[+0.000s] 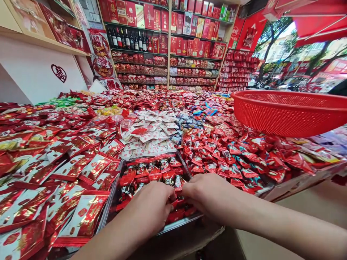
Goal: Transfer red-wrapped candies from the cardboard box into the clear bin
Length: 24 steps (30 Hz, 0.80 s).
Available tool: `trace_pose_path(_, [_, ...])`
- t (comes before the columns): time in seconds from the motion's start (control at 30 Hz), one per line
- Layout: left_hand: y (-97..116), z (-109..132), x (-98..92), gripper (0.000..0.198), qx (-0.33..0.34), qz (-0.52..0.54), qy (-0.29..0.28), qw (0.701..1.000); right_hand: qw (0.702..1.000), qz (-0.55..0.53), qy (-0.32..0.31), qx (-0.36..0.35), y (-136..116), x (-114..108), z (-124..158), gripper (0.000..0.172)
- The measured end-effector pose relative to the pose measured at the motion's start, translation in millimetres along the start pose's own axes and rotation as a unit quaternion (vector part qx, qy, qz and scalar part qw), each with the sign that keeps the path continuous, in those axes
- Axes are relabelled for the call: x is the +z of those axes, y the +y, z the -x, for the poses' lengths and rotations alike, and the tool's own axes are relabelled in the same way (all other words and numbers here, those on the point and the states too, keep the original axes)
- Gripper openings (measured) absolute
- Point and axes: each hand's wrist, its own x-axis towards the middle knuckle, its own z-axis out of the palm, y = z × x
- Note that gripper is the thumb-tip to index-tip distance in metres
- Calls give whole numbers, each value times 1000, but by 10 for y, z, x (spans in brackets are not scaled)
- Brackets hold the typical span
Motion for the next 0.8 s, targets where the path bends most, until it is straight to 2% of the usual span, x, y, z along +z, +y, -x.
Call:
trace_pose_path(0.13, [-18,5,11,18,1,35,-11,999,997,40,-73,9,-9,-16,-108,18])
trace_pose_path(0.3, [-35,36,6,20,30,105,26,994,997,20,-67,36,7,-10,-155,15])
trace_pose_path(0.57, [9,24,-31,16,27,59,15,998,995,42,-82,34,-60,-111,-176,21])
trace_pose_path(0.63, [32,80,-96,18,37,57,32,997,998,36,-56,23,-42,-127,-120,20])
trace_pose_path(0.67, [42,144,-140,19,41,59,54,996,999,34,-22,17,-36,-150,-58,20])
trace_pose_path(0.73, [40,363,-223,21,52,78,121,988,998,15,54,5,-49,-212,132,17])
trace_pose_path(0.8, [-14,684,-244,20,72,120,167,976,995,-60,79,-26,-113,-215,361,16])
